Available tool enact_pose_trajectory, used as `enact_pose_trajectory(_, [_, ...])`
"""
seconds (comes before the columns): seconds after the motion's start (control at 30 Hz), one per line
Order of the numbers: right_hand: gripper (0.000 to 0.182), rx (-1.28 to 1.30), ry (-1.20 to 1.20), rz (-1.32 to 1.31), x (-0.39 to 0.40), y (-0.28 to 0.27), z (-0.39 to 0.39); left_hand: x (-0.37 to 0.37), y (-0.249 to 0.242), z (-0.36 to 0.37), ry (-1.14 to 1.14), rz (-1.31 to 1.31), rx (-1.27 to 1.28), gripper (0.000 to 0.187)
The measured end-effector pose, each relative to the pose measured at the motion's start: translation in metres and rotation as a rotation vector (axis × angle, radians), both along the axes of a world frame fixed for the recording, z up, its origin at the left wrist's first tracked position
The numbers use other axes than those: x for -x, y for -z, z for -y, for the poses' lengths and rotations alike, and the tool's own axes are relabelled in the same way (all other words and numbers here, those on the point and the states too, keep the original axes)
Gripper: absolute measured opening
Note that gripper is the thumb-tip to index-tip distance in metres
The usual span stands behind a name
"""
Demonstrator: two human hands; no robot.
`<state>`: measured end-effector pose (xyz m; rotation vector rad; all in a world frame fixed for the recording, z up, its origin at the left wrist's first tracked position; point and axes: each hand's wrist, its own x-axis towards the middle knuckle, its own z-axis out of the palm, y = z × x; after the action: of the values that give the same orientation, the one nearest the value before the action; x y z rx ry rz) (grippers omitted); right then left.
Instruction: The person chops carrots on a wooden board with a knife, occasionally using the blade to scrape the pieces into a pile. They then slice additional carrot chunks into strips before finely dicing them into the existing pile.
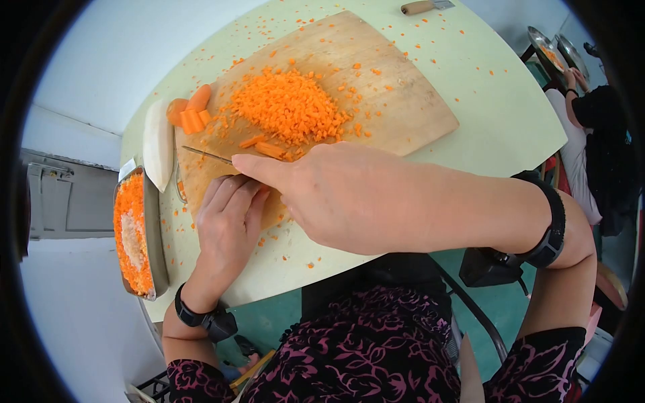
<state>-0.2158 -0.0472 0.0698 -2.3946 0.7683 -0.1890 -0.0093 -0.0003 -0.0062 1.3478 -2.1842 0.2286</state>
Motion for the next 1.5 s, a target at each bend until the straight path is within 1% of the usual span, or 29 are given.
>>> enact_pose_trajectory(0.07, [0.06,-0.017,-0.001,-0.044,-0.001,0.001,0.002,0.0,0.001,0.001,0.003,-0.005,0.009,0.022])
enact_pose_trajectory(0.17, [0.06,-0.129,0.019,-0.015,-0.01,0.007,0.005,0.0,-0.003,0.0,0.006,-0.004,-0.016,0.023])
enact_pose_trajectory(0.3, [0.06,-0.048,0.011,0.079,-0.026,0.025,0.015,-0.001,-0.003,0.0,0.012,0.018,-0.005,0.022])
enact_pose_trajectory(0.37, [0.059,-0.028,0.017,0.081,-0.029,0.023,0.019,-0.002,-0.001,-0.001,0.018,0.002,-0.004,0.022])
enact_pose_trajectory(0.47, [0.057,-0.141,0.083,-0.007,-0.023,0.007,0.019,-0.003,0.001,-0.001,0.017,-0.01,-0.002,0.02])
enact_pose_trajectory(0.57, [0.052,-0.086,0.068,0.032,-0.016,-0.002,0.009,-0.002,-0.001,-0.003,0.012,-0.007,-0.014,0.019])
enact_pose_trajectory(0.67, [0.051,-0.015,0.062,-0.015,-0.012,0.002,0.0,-0.002,-0.001,-0.002,0.006,-0.007,-0.017,0.018])
enact_pose_trajectory(0.97, [0.058,0.015,-0.01,-0.026,-0.007,0.001,-0.007,-0.002,-0.003,-0.003,-0.022,0.013,-0.025,0.019])
enact_pose_trajectory(1.07, [0.061,-0.016,-0.027,0.001,-0.008,0.002,-0.005,0.0,-0.003,-0.001,-0.022,-0.029,-0.022,0.018])
enact_pose_trajectory(1.17, [0.061,-0.068,-0.037,-0.059,-0.009,-0.001,0.001,0.0,-0.003,-0.001,-0.023,-0.06,-0.032,0.016])
enact_pose_trajectory(1.27, [0.06,-0.15,0.015,0.013,-0.021,0.017,0.007,0.0,-0.007,-0.003,-0.031,-0.038,-0.081,0.016])
enact_pose_trajectory(1.33, [0.059,-0.09,0.017,0.04,-0.034,0.023,0.012,-0.001,-0.008,-0.002,-0.026,-0.035,-0.086,0.017])
enact_pose_trajectory(1.37, [0.058,-0.06,0.021,0.057,-0.037,0.023,0.013,-0.002,-0.007,-0.002,-0.013,-0.048,-0.075,0.017])
enact_pose_trajectory(1.47, [0.057,-0.203,0.083,-0.015,-0.039,0.013,0.023,-0.005,-0.003,-0.002,0.025,-0.054,-0.042,0.019])
enact_pose_trajectory(1.5, [0.057,-0.16,0.082,0.001,-0.038,0.011,0.023,-0.006,-0.003,-0.002,0.038,-0.052,-0.035,0.021])
